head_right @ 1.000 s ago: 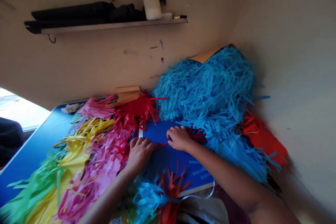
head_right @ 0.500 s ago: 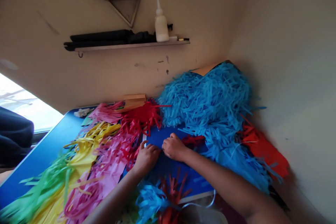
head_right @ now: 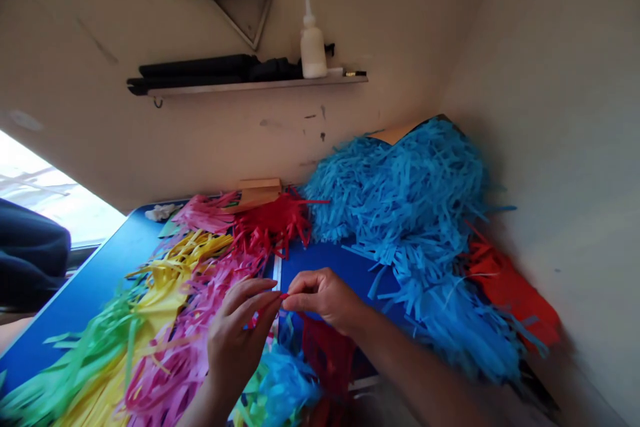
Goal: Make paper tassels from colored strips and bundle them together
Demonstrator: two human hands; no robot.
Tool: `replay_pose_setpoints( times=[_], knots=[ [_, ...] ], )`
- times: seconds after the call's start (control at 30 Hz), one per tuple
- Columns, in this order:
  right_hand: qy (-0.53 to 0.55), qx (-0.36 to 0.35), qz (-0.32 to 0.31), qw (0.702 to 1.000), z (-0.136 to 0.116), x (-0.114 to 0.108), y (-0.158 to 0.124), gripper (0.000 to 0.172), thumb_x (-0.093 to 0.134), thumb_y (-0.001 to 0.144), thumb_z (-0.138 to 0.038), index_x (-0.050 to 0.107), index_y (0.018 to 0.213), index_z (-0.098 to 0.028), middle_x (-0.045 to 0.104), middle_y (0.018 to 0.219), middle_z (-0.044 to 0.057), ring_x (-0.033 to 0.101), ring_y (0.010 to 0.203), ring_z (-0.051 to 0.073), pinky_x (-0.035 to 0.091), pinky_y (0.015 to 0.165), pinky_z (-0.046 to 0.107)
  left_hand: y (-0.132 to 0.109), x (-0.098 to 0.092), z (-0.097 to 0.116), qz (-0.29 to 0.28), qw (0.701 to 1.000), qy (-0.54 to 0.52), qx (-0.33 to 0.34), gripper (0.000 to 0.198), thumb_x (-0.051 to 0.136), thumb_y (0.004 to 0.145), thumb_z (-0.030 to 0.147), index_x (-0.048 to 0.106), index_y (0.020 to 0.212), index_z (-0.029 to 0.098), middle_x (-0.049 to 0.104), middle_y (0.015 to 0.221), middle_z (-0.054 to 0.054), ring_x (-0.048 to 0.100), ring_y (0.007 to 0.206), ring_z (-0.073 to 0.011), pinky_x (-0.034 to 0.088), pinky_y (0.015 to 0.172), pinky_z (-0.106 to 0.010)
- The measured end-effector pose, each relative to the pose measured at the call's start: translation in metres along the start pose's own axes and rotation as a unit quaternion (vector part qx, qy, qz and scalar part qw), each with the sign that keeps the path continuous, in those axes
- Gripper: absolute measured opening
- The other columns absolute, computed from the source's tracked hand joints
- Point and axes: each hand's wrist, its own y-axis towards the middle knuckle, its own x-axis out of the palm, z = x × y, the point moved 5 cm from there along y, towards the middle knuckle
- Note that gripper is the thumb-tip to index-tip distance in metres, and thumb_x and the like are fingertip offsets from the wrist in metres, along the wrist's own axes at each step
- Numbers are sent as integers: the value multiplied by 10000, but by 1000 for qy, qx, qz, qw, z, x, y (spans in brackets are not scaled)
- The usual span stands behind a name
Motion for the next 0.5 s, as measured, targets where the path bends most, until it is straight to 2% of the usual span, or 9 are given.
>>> replay_pose_setpoints(
  times=[0.07, 0.13, 0.27, 0.33, 0.5],
  knots=[
    [36, 0, 44, 998, 10, 4, -4, 355, 886, 592, -438, 675, 632, -155, 604, 620, -32, 480, 571, 90, 353, 567, 234, -9, 4, -4, 1, 997, -46, -61, 125, 599, 912, 269, 724, 907, 258, 698, 850, -32, 673, 808, -174, 554, 726, -315],
    [84, 23, 76, 993, 20, 8, -5, 386, 900, 569, -441, 652, 657, -159, 583, 576, -46, 448, 495, 69, 323, 507, 218, -15, 7, -5, 7, 992, -87, -94, 133, 602, 909, 270, 731, 934, 249, 680, 811, -31, 661, 761, -162, 555, 668, -284],
    [158, 49, 92, 982, 27, 14, 0, 469, 934, 503, -414, 604, 744, -182, 588, 574, -70, 459, 416, 54, 300, 432, 183, -16, 8, -7, 22, 981, -145, -123, 110, 636, 886, 263, 741, 867, 237, 678, 752, -16, 656, 702, -144, 552, 636, -246],
    [165, 51, 86, 981, 26, 17, 1, 466, 930, 517, -407, 604, 759, -180, 588, 553, -69, 468, 409, 56, 303, 424, 174, -17, 9, -8, 11, 975, -171, -138, 109, 646, 880, 263, 750, 859, 236, 682, 747, -15, 662, 687, -138, 548, 613, -220],
    [174, 24, 79, 981, 29, 31, -3, 406, 916, 558, -378, 587, 670, -170, 559, 501, -67, 465, 451, 55, 338, 474, 164, -30, 9, -15, -5, 967, -207, -147, 163, 656, 865, 230, 760, 989, 246, 713, 843, -37, 696, 773, -161, 578, 673, -228]
  ],
)
